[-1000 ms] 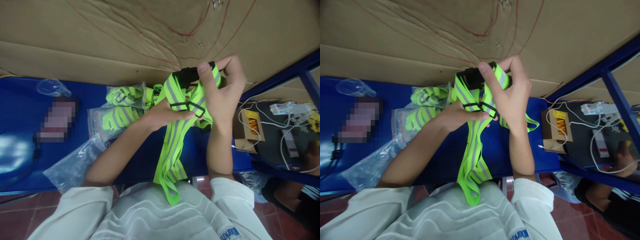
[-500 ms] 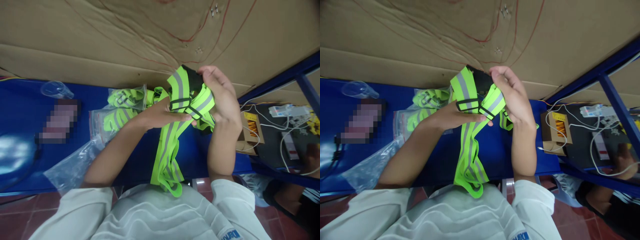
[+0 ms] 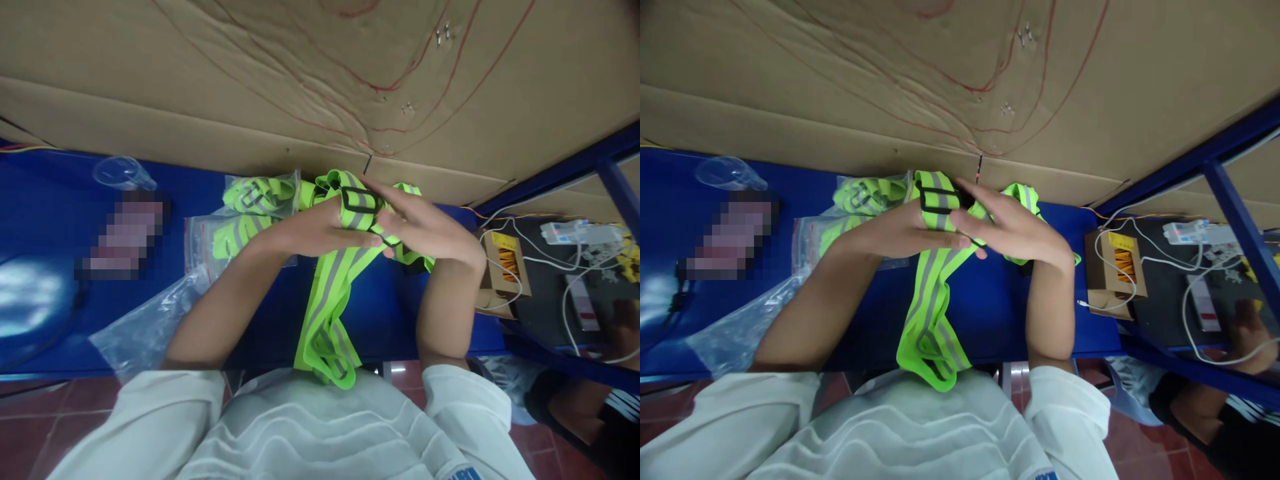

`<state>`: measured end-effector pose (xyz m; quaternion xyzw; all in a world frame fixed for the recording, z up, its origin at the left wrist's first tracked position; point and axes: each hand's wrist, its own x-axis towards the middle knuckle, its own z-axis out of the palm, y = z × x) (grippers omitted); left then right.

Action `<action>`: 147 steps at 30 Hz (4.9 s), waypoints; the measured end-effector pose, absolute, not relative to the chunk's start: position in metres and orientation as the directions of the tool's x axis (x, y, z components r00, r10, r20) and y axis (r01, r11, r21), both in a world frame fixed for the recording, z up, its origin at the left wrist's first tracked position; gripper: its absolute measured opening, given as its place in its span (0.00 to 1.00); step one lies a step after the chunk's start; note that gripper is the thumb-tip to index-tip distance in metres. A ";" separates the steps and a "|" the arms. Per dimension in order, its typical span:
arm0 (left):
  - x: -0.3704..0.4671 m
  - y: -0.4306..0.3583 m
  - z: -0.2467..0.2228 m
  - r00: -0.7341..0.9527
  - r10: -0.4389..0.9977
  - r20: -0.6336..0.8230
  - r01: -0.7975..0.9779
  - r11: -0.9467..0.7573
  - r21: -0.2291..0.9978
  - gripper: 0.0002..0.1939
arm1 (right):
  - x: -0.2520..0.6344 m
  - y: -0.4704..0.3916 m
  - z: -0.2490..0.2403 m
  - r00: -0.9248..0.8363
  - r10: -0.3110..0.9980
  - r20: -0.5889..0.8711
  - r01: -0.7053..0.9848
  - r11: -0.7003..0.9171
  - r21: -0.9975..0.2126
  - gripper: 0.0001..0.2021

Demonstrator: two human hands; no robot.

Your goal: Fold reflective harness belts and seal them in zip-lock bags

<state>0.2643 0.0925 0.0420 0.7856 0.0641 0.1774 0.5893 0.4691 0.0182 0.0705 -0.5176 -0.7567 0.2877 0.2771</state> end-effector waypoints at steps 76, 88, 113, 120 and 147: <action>0.283 0.077 0.018 0.944 0.299 -0.141 0.077 0.215 0.974 0.25 | 0.487 0.014 0.077 -0.050 0.979 0.199 0.281 0.205 -0.938 0.24; 0.273 0.089 0.024 0.848 0.509 0.147 0.060 -0.368 0.928 0.19 | 0.480 0.040 0.051 -0.134 0.916 0.379 0.538 0.388 -0.748 0.20; 0.287 0.069 0.030 0.872 0.489 -0.010 -0.191 0.359 0.914 0.18 | 0.488 0.036 0.058 -0.334 0.888 0.315 0.552 0.455 -0.698 0.36; 0.264 0.087 0.043 0.629 0.770 0.107 -0.346 0.154 0.926 0.15 | 0.459 0.021 0.061 0.095 0.883 0.459 0.656 0.292 -0.696 0.24; 0.225 0.093 0.085 0.373 0.899 0.229 -0.536 0.008 0.844 0.11 | 0.451 -0.041 -0.004 -0.403 0.888 -0.223 0.135 -0.183 -0.974 0.18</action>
